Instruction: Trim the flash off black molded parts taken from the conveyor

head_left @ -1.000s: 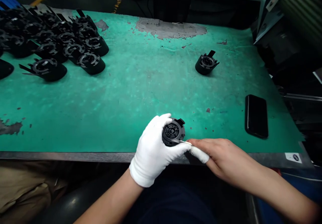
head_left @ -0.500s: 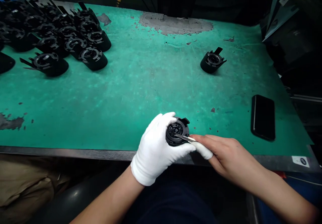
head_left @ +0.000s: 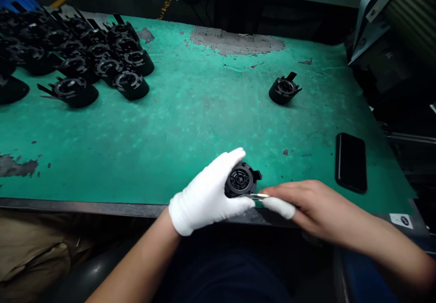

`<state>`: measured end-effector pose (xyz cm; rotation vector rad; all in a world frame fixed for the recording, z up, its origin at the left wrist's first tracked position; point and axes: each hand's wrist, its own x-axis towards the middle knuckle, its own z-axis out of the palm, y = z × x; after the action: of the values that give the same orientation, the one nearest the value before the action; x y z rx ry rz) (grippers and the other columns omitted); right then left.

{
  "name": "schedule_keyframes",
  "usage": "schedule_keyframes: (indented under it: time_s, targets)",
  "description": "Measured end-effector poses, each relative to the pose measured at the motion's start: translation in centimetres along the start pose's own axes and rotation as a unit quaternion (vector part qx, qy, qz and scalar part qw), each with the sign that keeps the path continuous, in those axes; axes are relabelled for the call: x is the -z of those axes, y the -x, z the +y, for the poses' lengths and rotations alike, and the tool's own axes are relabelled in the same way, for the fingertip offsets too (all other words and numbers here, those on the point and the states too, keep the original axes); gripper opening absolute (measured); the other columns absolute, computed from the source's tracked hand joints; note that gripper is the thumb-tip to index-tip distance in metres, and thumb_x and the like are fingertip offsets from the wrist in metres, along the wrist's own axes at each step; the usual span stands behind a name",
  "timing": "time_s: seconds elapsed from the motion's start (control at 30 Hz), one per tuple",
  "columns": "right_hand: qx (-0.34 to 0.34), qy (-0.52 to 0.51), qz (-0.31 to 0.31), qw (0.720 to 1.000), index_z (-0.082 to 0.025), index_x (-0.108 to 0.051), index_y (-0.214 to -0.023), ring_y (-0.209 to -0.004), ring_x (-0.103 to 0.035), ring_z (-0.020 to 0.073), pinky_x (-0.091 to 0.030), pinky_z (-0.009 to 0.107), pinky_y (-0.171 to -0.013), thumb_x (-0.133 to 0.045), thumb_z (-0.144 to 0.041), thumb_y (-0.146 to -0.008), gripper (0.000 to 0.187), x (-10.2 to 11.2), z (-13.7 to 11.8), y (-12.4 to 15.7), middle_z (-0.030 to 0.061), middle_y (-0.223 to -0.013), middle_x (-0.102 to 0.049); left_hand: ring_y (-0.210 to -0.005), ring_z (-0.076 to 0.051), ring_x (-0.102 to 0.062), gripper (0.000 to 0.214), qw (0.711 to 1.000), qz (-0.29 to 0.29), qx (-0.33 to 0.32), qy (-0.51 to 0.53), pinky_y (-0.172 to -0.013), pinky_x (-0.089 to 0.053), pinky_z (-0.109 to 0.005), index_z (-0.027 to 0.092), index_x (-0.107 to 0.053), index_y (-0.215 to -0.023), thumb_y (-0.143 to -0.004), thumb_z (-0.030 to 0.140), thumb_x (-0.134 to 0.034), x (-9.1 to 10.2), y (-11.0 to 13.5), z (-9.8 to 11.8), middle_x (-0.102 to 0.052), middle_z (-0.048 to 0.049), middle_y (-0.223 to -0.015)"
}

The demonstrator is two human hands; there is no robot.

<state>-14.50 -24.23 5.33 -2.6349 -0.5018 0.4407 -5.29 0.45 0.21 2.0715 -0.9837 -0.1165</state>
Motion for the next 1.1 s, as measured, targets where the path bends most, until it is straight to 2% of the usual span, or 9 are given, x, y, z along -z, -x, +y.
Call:
schedule_keyframes:
  time_s: [0.03,0.1,0.2,0.27,0.43,0.53,0.67,0.9,1.1]
  targets:
    - [-0.002,-0.014,0.029,0.999,-0.032,-0.065,-0.128,-0.104,-0.071,0.0209,-0.057,0.031,-0.086,-0.046,-0.018,-0.095,0.041,0.3,0.4,0.5,0.0012,-0.12,-0.073,-0.142,-0.026,-0.044,0.077,1.0,0.0,0.0,-0.006,-0.12,-0.038,-0.043,0.024,-0.035,-0.149,-0.084,0.043,-0.072,0.7,-0.1,-0.5,-0.045,-0.0096,-0.154]
    - [-0.018,-0.029,0.089,0.995,-0.033,-0.064,-0.129,-0.109,-0.069,0.0217,-0.056,0.033,-0.09,-0.045,-0.022,-0.098,0.039,0.8,1.3,1.5,0.001,-0.126,-0.071,-0.146,-0.025,-0.039,0.068,0.998,0.057,0.019,-0.017,-0.123,-0.032,-0.044,0.026,-0.033,-0.151,-0.091,0.037,-0.063,1.9,-0.1,-1.3,-0.04,-0.0078,-0.158]
    - [-0.033,-0.026,0.124,0.991,-0.033,-0.063,-0.132,-0.11,-0.068,0.0231,-0.057,0.035,-0.089,-0.045,-0.028,-0.1,0.038,0.7,2.4,1.6,0.0027,-0.127,-0.07,-0.147,-0.031,-0.035,0.089,0.991,0.124,0.056,-0.01,-0.123,-0.031,-0.05,0.023,-0.031,-0.152,-0.08,0.051,-0.075,1.9,-0.1,-1.6,-0.035,-0.0121,-0.159]
    - [-0.034,-0.016,0.123,0.992,-0.032,-0.063,-0.133,-0.102,-0.069,0.021,-0.056,0.033,-0.083,-0.043,-0.031,-0.102,0.037,0.2,2.5,0.8,0.0033,-0.119,-0.072,-0.144,-0.033,-0.039,0.104,0.992,0.109,0.065,-0.002,-0.12,-0.035,-0.05,0.02,-0.029,-0.152,-0.07,0.055,-0.082,0.9,-0.3,-1.3,-0.038,-0.015,-0.156]
    - [-0.02,0.058,0.113,0.992,-0.031,-0.062,-0.134,-0.086,-0.066,0.0177,-0.05,0.031,-0.073,-0.043,-0.033,-0.102,0.037,-0.2,2.2,-2.1,0.0021,-0.097,-0.071,-0.134,-0.027,-0.051,0.088,0.992,0.096,0.079,0.001,-0.116,-0.042,-0.045,0.02,-0.031,-0.148,-0.076,0.038,-0.078,-1.3,-0.8,-0.2,-0.051,-0.0126,-0.144]
    - [-0.004,0.127,0.094,0.987,-0.033,-0.062,-0.133,-0.085,-0.065,0.0182,-0.045,0.029,-0.068,-0.046,-0.027,-0.1,0.038,0.5,2.7,-3.4,0.0011,-0.096,-0.07,-0.134,-0.027,-0.052,0.087,0.994,0.076,0.081,0.002,-0.116,-0.042,-0.044,0.021,-0.031,-0.149,-0.076,0.034,-0.077,-1.1,-1.0,-0.1,-0.051,-0.0112,-0.145]
    - [-0.011,0.198,0.112,0.974,-0.034,-0.061,-0.133,-0.082,-0.065,0.0183,-0.037,0.028,-0.058,-0.05,-0.021,-0.094,0.043,1.1,3.3,-4.1,0.0006,-0.092,-0.069,-0.133,-0.027,-0.052,0.086,0.993,0.077,0.086,-0.005,-0.116,-0.043,-0.044,0.022,-0.033,-0.148,-0.075,0.035,-0.077,-0.9,-1.1,-0.3,-0.052,-0.0098,-0.144]
    - [0.003,0.162,0.105,0.981,-0.033,-0.061,-0.133,-0.083,-0.066,0.0157,-0.043,0.027,-0.067,-0.051,-0.017,-0.093,0.044,0.6,3.1,-3.4,0.0001,-0.096,-0.071,-0.131,-0.028,-0.054,0.083,0.992,0.098,0.077,-0.008,-0.114,-0.045,-0.046,0.021,-0.037,-0.144,-0.075,0.04,-0.078,-1.4,-1.0,-0.5,-0.053,-0.0115,-0.142]
    - [-0.049,0.208,0.138,0.967,-0.034,-0.062,-0.132,-0.081,-0.067,0.0191,-0.038,0.029,-0.057,-0.05,-0.02,-0.092,0.045,0.1,2.4,-4.2,0.0006,-0.096,-0.072,-0.13,-0.027,-0.055,0.082,0.991,0.112,0.075,-0.014,-0.113,-0.046,-0.045,0.021,-0.038,-0.144,-0.076,0.043,-0.078,-1.8,-1.1,-0.3,-0.055,-0.0114,-0.14]
